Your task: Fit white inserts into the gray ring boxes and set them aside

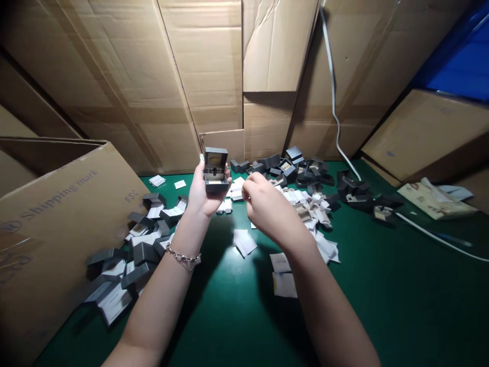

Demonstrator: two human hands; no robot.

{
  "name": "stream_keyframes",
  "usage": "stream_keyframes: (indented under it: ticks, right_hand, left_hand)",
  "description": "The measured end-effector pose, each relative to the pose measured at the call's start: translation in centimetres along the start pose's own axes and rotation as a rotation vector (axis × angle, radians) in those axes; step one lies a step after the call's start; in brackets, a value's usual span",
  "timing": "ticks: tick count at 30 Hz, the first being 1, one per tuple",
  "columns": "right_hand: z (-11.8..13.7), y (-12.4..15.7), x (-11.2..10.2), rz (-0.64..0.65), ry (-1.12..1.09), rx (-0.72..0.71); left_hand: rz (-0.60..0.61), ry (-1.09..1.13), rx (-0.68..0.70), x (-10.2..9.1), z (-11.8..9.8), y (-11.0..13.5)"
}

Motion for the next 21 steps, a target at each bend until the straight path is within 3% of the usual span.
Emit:
stream_keyframes:
  ticks: [5,7,13,21]
  right_hand:
    - [-1.1,-0.3,4.7,0.408,0.160,0.145]
    - [-1.0,-0.4,6.6,0.502,0.188,0.150]
    - [-0.8,-0.5,10.0,0.574,0.209,0.122]
    - [-1.4,-0.4,10.1,0.551,0.139,0.048]
  left_hand:
    - [-0.019,0.027,0.001,-0.4,-0.5,-0.2]
    - [-0.017,0.026,0.001,-0.4,-0.4,-0.2]
    - [-0.009,0.026,-0.013,-0.2,0.0,-0.1]
    - [-0.057,0.044,-0.070,-0.3,0.3,-0.3]
Point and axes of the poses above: each hand's wrist, its own y-axis away from the middle knuckle, its own x-axis out of the palm, z = x × y, the point moved 2 cm from there along -y, towards the middle knuckle, and after that the axes turned 1 degree about y, right-handed, at the moved point
